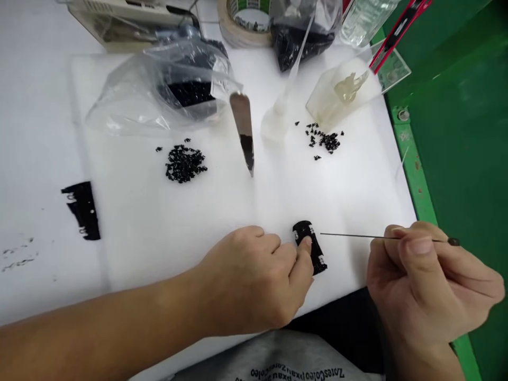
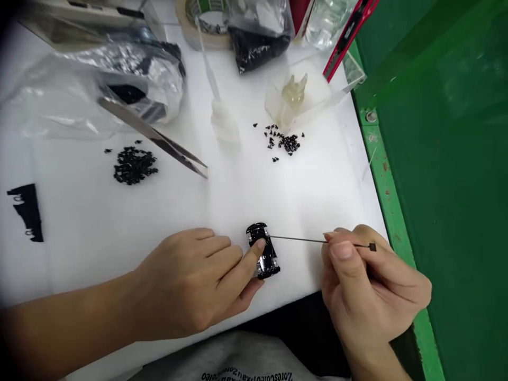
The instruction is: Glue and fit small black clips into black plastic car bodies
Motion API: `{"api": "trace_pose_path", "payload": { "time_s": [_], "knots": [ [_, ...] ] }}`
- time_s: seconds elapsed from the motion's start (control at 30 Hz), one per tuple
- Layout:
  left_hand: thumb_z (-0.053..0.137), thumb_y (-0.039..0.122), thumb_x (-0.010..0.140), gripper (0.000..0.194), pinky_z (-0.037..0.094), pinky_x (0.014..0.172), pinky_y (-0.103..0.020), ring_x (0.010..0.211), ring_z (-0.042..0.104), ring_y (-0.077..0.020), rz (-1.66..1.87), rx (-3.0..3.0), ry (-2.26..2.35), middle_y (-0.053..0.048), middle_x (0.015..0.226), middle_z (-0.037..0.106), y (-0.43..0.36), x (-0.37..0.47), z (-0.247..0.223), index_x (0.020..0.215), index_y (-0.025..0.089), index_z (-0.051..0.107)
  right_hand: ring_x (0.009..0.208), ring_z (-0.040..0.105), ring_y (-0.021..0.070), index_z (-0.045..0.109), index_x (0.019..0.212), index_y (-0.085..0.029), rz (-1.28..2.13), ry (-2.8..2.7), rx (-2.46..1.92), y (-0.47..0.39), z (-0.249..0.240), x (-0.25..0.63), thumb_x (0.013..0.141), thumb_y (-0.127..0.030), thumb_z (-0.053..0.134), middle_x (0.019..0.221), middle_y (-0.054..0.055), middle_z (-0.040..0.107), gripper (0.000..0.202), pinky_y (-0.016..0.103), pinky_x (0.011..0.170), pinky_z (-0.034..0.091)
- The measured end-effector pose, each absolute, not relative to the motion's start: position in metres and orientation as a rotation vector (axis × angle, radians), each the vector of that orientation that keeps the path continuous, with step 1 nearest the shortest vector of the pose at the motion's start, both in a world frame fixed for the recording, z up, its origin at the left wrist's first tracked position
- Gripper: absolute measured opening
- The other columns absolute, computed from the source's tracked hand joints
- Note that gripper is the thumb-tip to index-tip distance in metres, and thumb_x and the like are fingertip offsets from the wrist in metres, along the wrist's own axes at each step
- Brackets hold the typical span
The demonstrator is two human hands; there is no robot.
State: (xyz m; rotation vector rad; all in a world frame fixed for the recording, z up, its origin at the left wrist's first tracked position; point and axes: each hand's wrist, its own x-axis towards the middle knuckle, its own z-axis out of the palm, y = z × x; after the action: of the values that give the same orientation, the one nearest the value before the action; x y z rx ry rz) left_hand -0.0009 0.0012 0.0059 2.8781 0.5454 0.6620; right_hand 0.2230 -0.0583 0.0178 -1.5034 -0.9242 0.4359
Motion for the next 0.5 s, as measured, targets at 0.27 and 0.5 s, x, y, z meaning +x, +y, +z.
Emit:
{"api": "trace_pose_path", "payload": {
  "time_s": [0.27, 0.5],
  "knots": [
    [0.079, 0.029, 0.095, 0.034, 0.046, 0.037, -0.036, 0.051, 0.057, -0.0181, 0.634, 2.849, 0.542, -0.001, 0.065, 0.061, 0.001, -0.001, 0.008, 0.116, 0.003, 0.081, 0.057, 0.049, 0.0188, 0.085, 0.087, -0.037, 0.301, -1.135, -1.555, -0.061, 0.008, 0.217, 0.089, -0.016, 0.084, 0.069, -0.001, 0.067, 0.021, 0.038, 0.042, 0.031],
    [0.078, 0.027, 0.096, 0.031, 0.044, 0.036, -0.037, 0.05, 0.054, -0.0177, 0.645, 2.843, 0.548, -0.001, 0.065, 0.062, 0.002, 0.0, 0.009, 0.116, 0.004, 0.081, 0.056, 0.049, 0.0194, 0.087, 0.091, -0.039, 0.248, -1.173, -1.59, -0.062, 0.008, 0.211, 0.086, -0.019, 0.085, 0.065, -0.001, 0.064, 0.021, 0.038, 0.04, 0.033]
  ]
}}
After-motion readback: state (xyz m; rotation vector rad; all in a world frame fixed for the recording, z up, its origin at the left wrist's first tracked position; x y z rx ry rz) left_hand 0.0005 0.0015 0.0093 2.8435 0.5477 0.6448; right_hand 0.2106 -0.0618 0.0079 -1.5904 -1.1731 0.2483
